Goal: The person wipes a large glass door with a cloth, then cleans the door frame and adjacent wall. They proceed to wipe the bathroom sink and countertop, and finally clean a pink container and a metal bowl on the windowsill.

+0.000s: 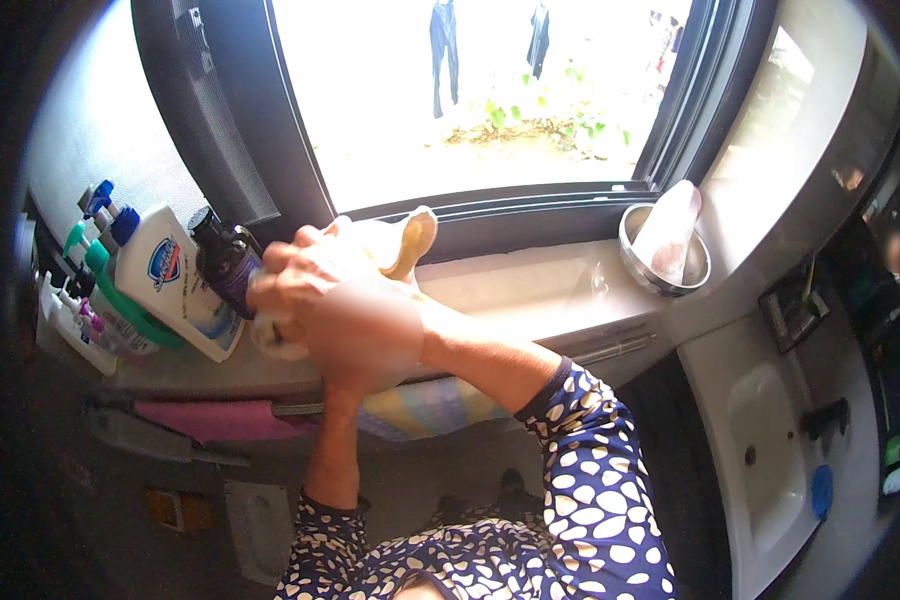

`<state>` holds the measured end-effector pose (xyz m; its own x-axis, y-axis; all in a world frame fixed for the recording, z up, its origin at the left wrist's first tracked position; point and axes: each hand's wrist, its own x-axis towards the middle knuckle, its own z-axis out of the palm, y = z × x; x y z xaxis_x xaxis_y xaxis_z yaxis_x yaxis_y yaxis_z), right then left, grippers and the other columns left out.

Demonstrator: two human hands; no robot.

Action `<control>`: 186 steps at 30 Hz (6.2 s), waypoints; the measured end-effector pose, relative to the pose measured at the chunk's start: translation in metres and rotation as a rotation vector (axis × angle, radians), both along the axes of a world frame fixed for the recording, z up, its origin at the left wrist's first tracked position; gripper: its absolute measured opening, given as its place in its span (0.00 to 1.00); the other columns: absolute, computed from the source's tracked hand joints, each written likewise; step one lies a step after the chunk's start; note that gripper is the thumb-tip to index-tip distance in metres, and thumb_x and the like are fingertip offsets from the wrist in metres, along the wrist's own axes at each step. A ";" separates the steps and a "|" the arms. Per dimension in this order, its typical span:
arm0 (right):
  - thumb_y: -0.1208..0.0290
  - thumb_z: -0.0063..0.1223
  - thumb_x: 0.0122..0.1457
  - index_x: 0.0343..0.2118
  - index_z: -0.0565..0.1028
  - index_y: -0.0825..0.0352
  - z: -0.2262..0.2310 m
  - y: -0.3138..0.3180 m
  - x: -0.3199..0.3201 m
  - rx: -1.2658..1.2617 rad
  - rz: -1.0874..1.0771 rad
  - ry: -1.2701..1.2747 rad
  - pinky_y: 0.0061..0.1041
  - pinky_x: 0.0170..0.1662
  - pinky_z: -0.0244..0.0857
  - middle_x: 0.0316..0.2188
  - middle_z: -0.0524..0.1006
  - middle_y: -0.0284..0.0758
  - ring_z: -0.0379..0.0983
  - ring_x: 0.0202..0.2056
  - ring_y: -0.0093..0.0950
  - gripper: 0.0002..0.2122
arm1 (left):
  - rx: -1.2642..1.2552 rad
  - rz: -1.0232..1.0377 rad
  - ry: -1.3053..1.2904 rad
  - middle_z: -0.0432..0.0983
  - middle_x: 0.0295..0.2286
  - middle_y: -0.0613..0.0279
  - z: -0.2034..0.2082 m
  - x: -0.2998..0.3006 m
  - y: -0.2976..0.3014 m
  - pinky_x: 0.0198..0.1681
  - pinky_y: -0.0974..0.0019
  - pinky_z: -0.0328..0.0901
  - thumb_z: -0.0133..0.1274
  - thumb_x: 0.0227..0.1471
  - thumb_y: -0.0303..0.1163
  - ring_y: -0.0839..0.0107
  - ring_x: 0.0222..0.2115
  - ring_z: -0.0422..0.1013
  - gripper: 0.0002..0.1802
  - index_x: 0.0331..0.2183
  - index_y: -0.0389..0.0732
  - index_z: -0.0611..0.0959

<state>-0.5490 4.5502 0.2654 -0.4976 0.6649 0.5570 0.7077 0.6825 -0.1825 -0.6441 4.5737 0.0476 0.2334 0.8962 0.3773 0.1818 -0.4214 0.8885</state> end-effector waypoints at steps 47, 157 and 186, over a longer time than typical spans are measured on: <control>0.58 0.42 0.58 0.52 0.62 0.67 -0.093 -0.097 0.025 -0.318 -0.158 1.486 0.24 0.49 0.58 0.46 0.67 0.37 0.63 0.47 0.25 0.22 | 0.221 -0.283 -0.208 0.63 0.44 0.53 0.136 -0.025 -0.086 0.48 0.63 0.62 0.71 0.23 0.29 0.66 0.44 0.65 0.53 0.50 0.34 0.57; 0.63 0.69 0.31 0.32 0.75 0.61 -0.207 -0.184 -0.104 0.422 -0.262 0.654 0.37 0.43 0.61 0.38 0.71 0.36 0.67 0.39 0.37 0.21 | -1.016 -0.575 -1.261 0.69 0.42 0.55 0.101 -0.120 -0.177 0.46 0.61 0.64 0.46 0.51 0.52 0.64 0.43 0.67 0.32 0.48 0.37 0.66; 0.50 0.41 0.54 0.54 0.61 0.58 -0.093 -0.091 0.142 -0.298 -1.284 -0.058 0.47 0.56 0.45 0.55 0.54 0.48 0.48 0.56 0.47 0.26 | -0.834 -0.333 -0.887 0.62 0.48 0.47 0.087 -0.129 -0.168 0.39 0.41 0.69 0.51 0.47 0.49 0.49 0.46 0.66 0.39 0.53 0.37 0.58</control>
